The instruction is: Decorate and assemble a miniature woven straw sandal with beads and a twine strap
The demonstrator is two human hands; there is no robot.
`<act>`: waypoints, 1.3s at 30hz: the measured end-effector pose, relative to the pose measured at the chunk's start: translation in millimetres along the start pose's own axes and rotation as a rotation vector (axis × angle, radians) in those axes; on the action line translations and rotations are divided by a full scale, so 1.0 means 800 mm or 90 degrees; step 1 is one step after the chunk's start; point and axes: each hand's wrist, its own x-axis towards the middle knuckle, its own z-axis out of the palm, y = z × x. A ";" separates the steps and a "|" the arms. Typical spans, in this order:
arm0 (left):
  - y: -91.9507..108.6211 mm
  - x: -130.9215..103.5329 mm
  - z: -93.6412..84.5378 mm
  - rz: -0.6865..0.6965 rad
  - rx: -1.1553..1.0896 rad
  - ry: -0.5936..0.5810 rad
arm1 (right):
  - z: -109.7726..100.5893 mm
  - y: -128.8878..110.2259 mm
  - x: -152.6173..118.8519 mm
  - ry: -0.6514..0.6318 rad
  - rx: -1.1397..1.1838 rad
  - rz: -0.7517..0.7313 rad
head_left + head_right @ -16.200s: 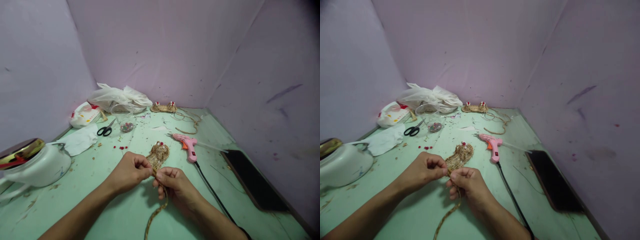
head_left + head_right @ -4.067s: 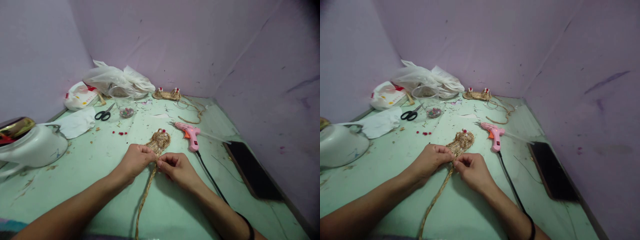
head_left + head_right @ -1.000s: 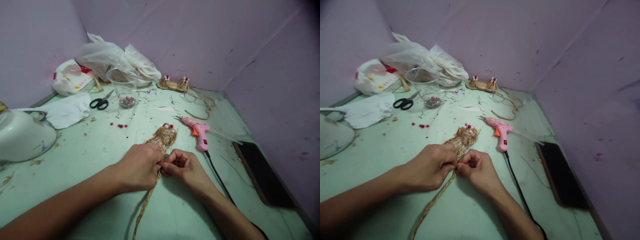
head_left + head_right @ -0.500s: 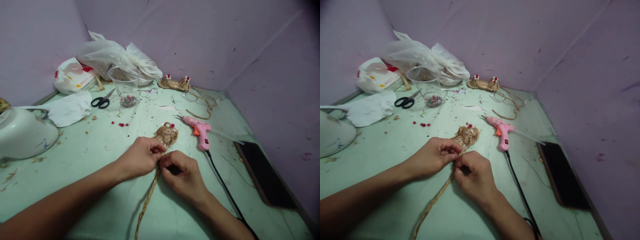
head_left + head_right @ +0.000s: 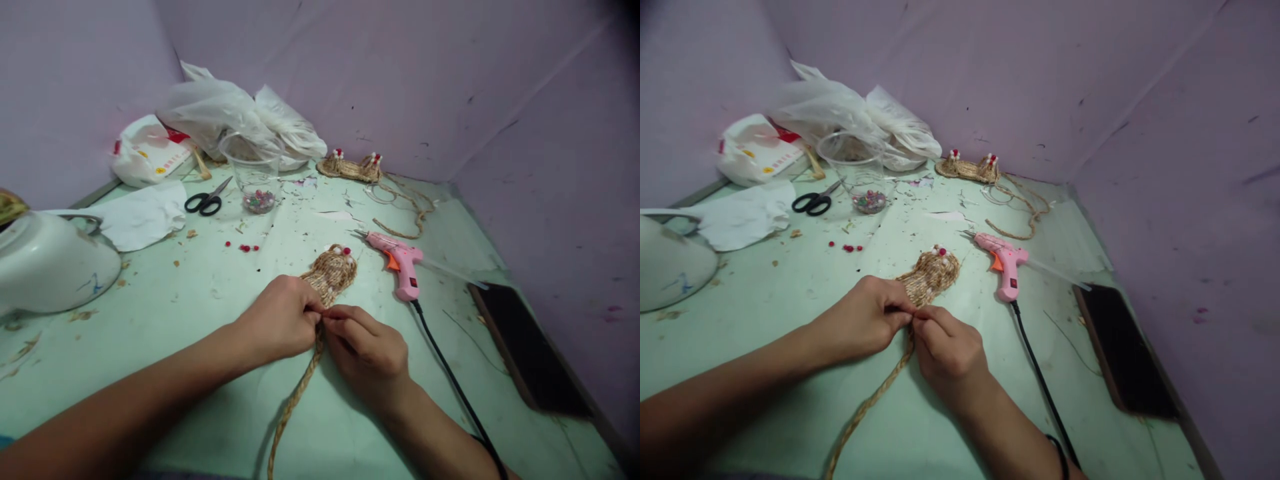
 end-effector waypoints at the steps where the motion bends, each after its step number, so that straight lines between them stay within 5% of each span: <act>1: 0.000 0.000 -0.001 0.013 0.012 0.000 | 0.001 0.000 -0.001 -0.004 -0.019 -0.005; 7: -0.006 0.003 -0.010 0.092 0.008 -0.021 | 0.002 0.001 -0.002 0.010 -0.068 -0.026; 24: -0.001 -0.010 -0.007 0.117 0.170 0.027 | 0.001 -0.004 0.005 0.026 0.033 -0.010; 39: -0.012 -0.033 0.003 0.179 0.479 0.098 | 0.003 0.001 0.004 0.033 0.095 0.007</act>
